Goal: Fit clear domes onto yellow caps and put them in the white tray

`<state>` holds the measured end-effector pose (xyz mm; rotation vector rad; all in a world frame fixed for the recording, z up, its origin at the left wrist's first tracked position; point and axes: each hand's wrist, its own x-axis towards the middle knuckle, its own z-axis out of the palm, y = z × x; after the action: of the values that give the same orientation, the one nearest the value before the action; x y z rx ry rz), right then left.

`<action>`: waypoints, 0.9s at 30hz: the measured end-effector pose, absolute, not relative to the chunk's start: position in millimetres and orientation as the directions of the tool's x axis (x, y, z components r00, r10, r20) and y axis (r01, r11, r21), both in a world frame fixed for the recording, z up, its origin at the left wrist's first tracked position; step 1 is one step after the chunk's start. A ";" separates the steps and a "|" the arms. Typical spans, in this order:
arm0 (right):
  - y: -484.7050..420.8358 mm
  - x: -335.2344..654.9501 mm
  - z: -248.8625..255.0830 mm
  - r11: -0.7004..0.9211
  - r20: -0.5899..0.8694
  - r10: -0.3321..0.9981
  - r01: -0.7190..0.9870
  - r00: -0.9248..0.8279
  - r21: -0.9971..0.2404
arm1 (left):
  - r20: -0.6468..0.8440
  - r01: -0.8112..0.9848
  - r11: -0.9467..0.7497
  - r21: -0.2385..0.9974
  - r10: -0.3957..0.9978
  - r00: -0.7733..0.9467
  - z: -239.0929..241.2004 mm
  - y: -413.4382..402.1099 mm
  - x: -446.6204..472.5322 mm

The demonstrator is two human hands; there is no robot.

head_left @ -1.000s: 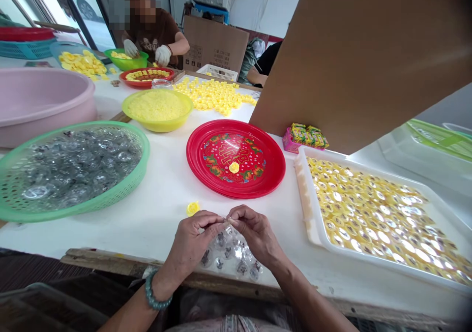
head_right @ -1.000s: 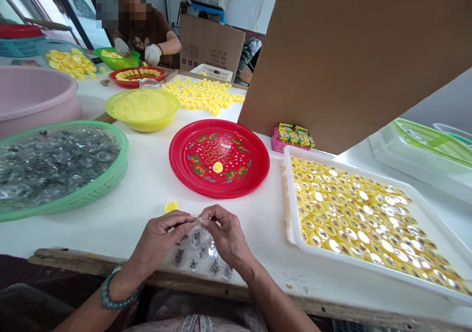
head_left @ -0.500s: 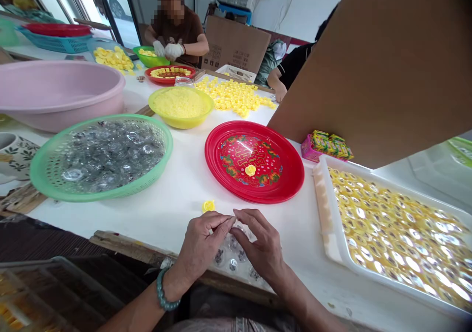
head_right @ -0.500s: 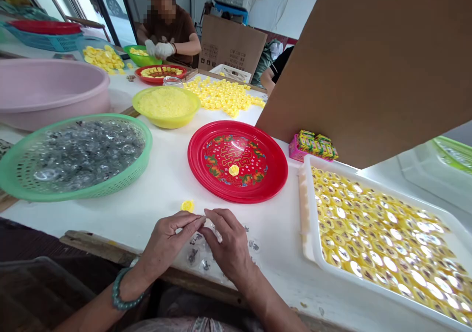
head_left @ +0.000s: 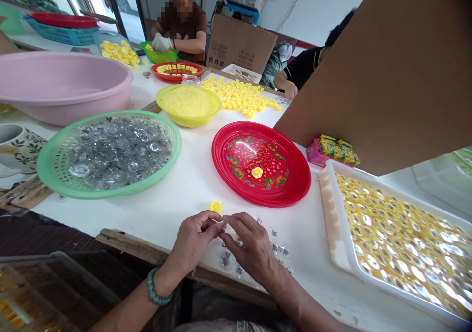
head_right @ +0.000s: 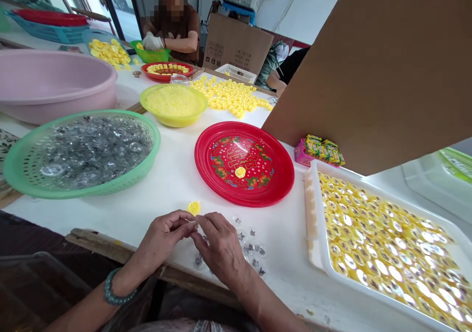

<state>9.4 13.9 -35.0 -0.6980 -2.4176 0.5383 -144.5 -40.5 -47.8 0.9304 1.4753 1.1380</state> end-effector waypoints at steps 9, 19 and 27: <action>19.8 1.2 -41.0 0.676 0.380 0.715 0.442 -0.586 -0.590 | -0.098 0.371 0.099 0.923 0.995 -0.023 -31.8 -14.4 -180.0; 25.2 15.5 -41.1 0.554 0.270 0.810 0.530 -0.520 -0.642 | -0.076 0.787 -0.110 0.607 0.978 0.195 -40.3 24.1 -177.3; 35.6 27.6 -46.6 0.587 0.244 0.762 0.480 -0.600 -0.652 | -0.152 0.620 0.250 0.744 0.967 -0.206 -50.0 -1.9 -158.0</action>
<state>27.6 35.6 -46.6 -0.9869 -2.3092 0.7372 -158.0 -1.9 -50.0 1.4413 1.9140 0.7294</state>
